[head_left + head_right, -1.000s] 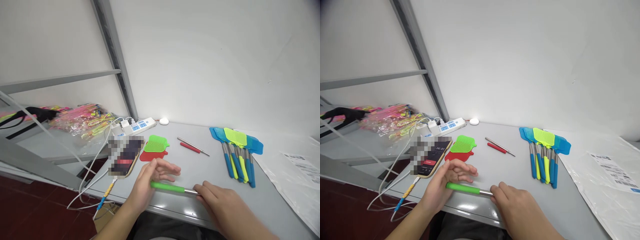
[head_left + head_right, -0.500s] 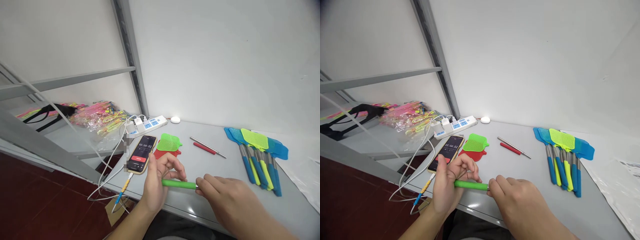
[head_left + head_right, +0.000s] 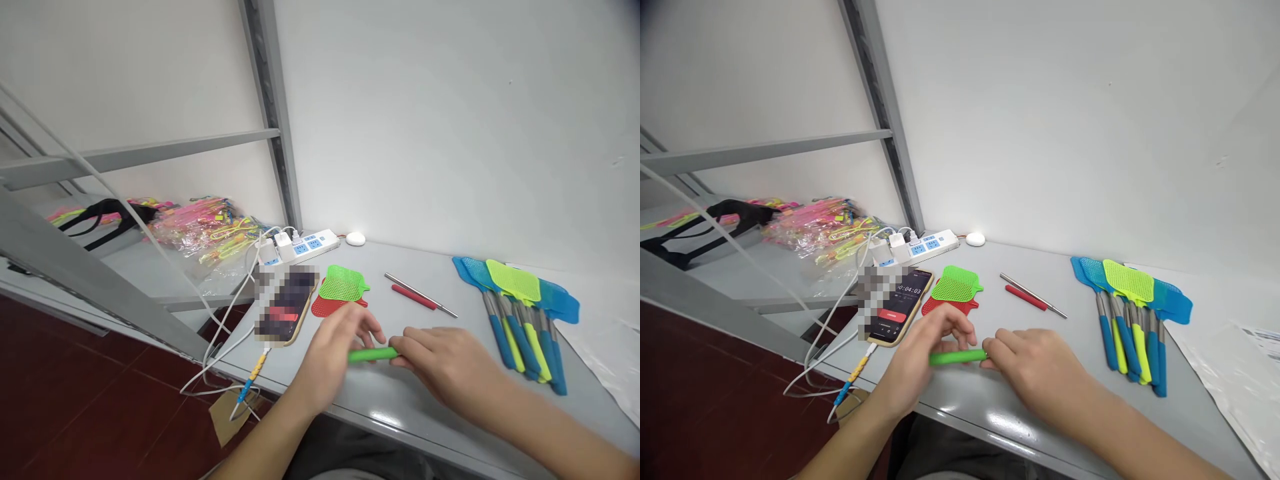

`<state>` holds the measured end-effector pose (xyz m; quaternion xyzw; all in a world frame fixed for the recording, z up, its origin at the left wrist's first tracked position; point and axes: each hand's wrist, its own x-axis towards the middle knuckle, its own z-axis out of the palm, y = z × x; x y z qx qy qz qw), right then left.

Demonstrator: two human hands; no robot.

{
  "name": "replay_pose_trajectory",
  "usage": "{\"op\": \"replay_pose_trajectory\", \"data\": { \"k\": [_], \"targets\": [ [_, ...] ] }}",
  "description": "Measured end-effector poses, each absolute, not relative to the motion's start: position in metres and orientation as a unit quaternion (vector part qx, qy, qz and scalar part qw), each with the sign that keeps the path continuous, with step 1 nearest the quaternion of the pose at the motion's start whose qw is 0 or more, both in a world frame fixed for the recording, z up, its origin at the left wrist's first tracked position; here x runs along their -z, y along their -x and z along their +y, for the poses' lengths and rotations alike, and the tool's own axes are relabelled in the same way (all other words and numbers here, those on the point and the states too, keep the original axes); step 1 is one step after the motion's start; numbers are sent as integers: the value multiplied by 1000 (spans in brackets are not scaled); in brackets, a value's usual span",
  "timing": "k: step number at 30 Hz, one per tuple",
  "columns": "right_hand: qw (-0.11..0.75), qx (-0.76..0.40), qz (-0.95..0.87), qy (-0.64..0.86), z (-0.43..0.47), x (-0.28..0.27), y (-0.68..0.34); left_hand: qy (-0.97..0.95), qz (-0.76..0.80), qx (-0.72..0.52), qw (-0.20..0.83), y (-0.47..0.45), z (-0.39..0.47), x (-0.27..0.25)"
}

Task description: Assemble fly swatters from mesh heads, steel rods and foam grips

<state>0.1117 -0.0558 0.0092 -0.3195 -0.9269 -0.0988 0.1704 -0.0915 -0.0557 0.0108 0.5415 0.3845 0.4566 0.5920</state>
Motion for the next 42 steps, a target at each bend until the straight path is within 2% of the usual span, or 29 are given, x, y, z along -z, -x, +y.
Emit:
{"op": "replay_pose_trajectory", "data": {
  "k": [3, 5, 7, 10, 13, 18, 31, 37, 38, 40, 42],
  "targets": [
    [147, 88, -940, 294, -39, -21, -113, -683, 424, -312, 506, 101, -60, -13],
    [137, 62, -946, 288, -24, -31, -111, -700, 430, -269, 503, 105, -64, -10],
    [141, 11, -941, 307, -7, -38, -108, -635, 431, -289, 573, 105, -66, 0],
    [166, -110, -902, 383, 25, -34, -99, -467, 390, -380, 696, 101, -65, 19],
    [132, -202, -852, 464, 55, -14, -81, -349, 360, -471, 726, 96, -60, 35],
    [66, -165, -864, 472, 78, 17, -42, -277, 357, -514, 730, 94, -57, 43],
    [99, -107, -842, 519, 82, 1, -33, -281, 347, -506, 738, 97, -53, 45],
    [213, -78, -789, 571, 48, -47, -68, -372, 373, -461, 714, 97, -55, 39],
    [256, -78, -773, 575, 36, -57, -80, -387, 385, -460, 701, 94, -56, 39],
    [440, -148, -695, 548, 9, -69, -105, -415, 408, -458, 672, 84, -60, 38],
    [562, -227, -597, 525, -19, -70, -128, -459, 415, -430, 657, 66, -66, 39]
  ]
}}
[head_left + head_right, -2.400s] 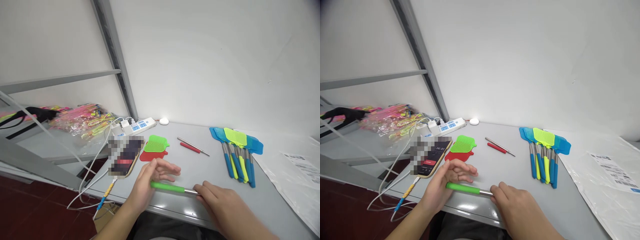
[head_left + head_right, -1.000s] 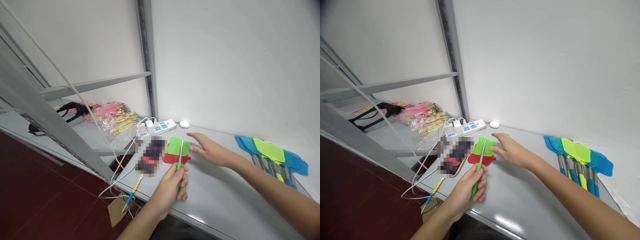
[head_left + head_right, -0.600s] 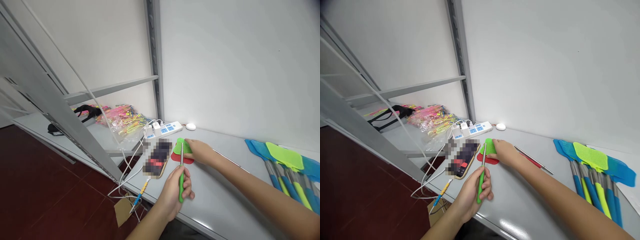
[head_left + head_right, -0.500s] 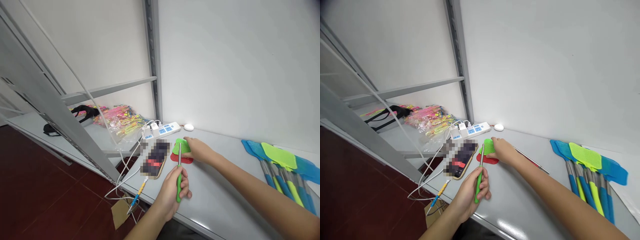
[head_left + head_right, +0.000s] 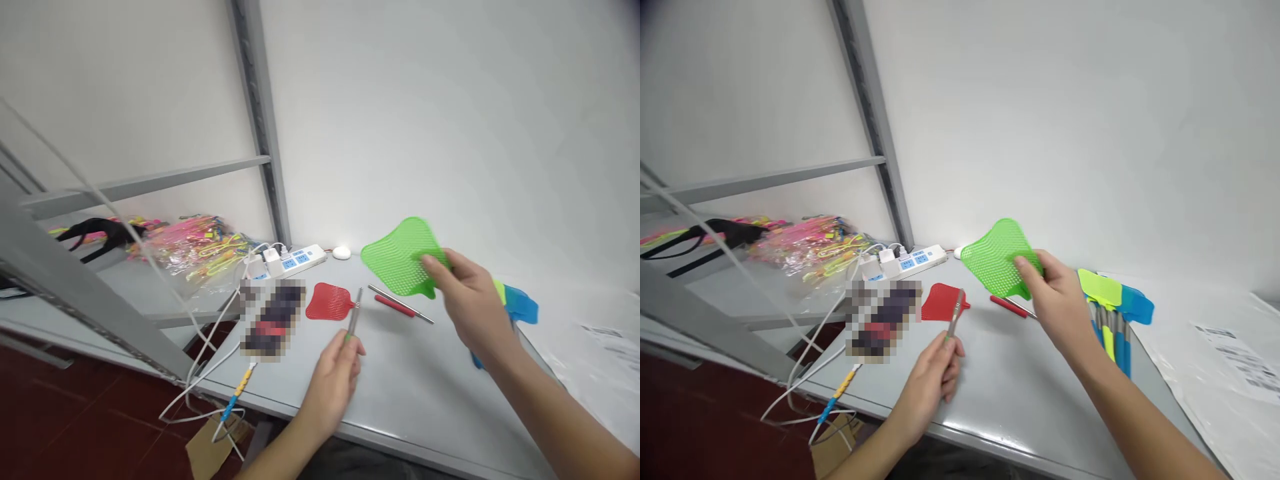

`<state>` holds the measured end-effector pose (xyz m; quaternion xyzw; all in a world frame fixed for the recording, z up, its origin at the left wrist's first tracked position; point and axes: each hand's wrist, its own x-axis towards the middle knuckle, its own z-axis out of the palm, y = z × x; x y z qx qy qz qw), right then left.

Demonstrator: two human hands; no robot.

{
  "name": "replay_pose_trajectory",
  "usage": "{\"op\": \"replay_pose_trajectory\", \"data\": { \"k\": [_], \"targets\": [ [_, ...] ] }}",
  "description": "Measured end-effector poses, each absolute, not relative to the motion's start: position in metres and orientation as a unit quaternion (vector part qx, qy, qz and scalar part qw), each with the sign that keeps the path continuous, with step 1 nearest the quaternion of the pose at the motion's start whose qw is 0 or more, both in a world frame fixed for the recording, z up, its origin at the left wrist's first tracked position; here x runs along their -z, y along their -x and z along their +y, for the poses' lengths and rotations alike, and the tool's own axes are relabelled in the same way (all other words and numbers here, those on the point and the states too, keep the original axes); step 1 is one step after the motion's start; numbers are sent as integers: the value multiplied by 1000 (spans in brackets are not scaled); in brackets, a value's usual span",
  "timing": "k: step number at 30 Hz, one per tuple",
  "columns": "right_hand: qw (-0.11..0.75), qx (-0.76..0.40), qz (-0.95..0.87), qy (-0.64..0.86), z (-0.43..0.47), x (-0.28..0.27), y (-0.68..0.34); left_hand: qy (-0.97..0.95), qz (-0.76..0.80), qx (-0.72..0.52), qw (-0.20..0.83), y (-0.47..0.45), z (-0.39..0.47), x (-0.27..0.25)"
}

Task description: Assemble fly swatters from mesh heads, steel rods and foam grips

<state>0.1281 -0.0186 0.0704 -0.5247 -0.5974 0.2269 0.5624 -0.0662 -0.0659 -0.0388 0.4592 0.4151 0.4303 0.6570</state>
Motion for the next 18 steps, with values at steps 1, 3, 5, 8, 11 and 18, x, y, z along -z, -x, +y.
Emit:
{"op": "replay_pose_trajectory", "data": {
  "k": [1, 3, 5, 8, 11, 18],
  "targets": [
    [621, -261, -532, 514, -32, -66, -139, -489, 412, -403, 655, 56, -69, 39],
    [693, -333, -393, 505, -55, -49, -157, -555, 399, -343, 644, 34, -75, 36],
    [730, -403, -267, 484, -74, -25, -172, -616, 388, -299, 616, 16, -77, 32],
    [718, -499, -126, 468, -98, 5, -186, -711, 372, -251, 541, 2, -74, 26],
    [712, -533, -85, 449, -115, 19, -188, -792, 375, -238, 418, 2, -67, 27],
    [755, -404, -211, 472, -122, 42, -190, -866, 347, -216, 287, 15, -59, 42]
  ]
}}
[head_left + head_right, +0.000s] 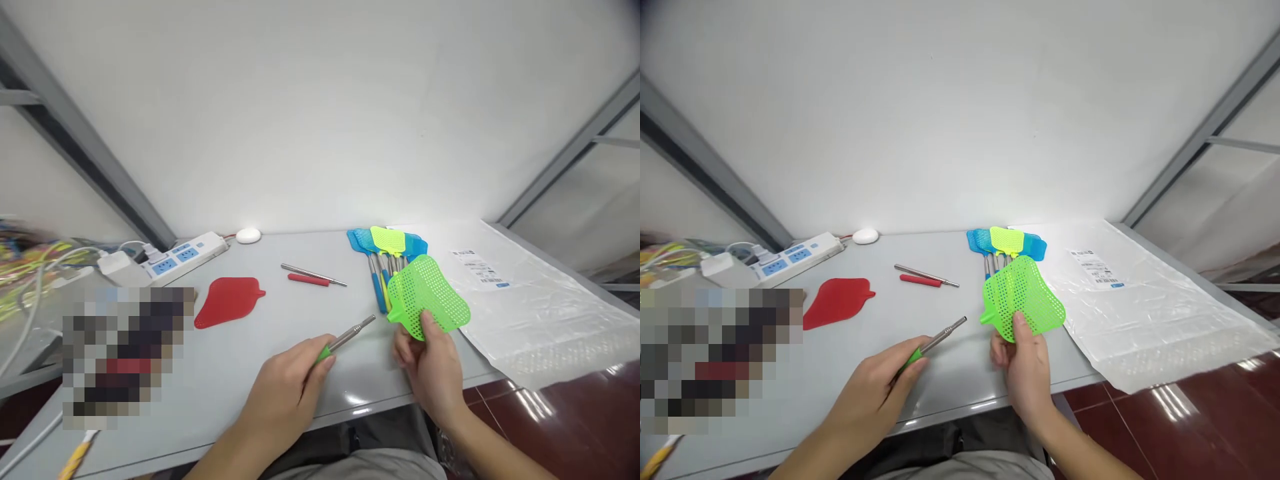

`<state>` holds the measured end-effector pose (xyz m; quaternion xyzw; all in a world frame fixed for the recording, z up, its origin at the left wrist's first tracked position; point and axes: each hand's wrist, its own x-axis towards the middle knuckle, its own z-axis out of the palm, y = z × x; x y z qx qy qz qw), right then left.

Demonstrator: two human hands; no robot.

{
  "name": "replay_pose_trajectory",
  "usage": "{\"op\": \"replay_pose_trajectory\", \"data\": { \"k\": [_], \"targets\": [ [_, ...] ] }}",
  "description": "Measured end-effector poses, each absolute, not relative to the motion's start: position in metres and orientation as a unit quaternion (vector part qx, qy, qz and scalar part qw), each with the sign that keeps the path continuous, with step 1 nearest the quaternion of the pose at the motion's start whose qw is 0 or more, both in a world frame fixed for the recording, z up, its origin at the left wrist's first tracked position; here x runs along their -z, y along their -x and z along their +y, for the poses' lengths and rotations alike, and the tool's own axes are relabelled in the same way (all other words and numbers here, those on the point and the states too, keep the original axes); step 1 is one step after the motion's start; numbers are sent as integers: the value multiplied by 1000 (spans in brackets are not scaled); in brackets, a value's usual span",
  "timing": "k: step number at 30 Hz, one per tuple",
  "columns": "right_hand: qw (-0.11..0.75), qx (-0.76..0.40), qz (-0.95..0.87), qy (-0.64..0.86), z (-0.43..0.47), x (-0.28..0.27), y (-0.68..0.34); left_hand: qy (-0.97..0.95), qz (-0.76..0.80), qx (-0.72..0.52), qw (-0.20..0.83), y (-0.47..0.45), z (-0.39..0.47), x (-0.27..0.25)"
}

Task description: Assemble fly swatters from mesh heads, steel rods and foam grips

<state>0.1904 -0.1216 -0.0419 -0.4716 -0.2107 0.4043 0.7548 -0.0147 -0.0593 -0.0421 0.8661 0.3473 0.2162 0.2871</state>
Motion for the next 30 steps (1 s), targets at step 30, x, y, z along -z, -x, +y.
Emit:
{"op": "replay_pose_trajectory", "data": {
  "k": [30],
  "targets": [
    [744, -327, -298, 501, -121, 68, -198, -894, 342, -191, 215, 12, -64, 46]
  ]
}}
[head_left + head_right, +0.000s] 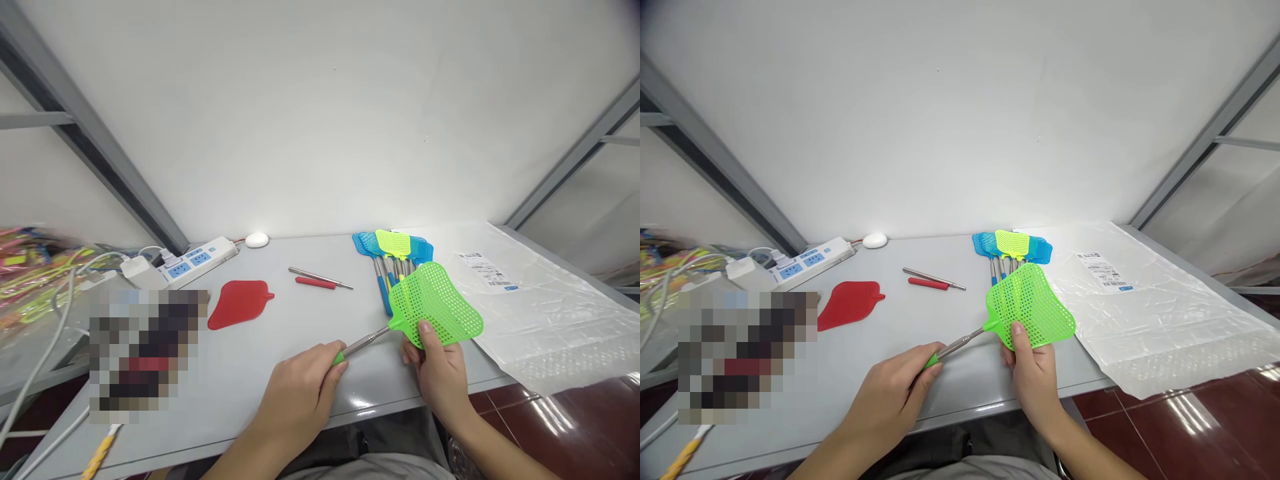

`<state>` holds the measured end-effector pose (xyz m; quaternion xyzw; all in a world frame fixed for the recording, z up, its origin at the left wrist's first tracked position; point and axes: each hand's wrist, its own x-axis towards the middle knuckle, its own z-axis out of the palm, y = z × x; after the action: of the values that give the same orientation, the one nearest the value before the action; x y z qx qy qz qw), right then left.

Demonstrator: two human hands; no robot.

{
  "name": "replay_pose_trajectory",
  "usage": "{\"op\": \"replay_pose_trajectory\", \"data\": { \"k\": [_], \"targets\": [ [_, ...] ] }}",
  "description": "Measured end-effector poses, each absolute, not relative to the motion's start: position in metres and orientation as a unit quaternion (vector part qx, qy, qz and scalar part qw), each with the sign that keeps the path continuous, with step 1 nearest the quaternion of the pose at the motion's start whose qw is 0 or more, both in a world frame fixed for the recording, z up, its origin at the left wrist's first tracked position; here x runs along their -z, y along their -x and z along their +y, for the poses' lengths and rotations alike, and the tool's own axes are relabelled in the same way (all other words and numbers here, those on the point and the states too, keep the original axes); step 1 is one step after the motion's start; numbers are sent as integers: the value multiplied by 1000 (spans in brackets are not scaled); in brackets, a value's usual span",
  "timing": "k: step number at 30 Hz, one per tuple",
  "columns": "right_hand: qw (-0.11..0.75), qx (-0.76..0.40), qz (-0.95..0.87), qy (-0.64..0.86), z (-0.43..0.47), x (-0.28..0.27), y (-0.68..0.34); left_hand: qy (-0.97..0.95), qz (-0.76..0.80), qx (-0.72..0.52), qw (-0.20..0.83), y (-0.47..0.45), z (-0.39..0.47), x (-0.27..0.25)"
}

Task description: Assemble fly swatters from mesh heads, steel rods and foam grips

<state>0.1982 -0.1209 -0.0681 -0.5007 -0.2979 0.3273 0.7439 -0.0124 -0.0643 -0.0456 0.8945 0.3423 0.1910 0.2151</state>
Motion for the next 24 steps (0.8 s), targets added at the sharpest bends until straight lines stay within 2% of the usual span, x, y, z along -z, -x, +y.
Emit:
{"op": "replay_pose_trajectory", "data": {
  "k": [14, 24],
  "targets": [
    [716, -361, -332, 497, -123, 69, -199, -902, 329, -179, 217, 12, -65, 43],
    [657, -472, -340, 480, -121, 65, -197, -919, 344, -115, 152, 15, -65, 38]
  ]
}}
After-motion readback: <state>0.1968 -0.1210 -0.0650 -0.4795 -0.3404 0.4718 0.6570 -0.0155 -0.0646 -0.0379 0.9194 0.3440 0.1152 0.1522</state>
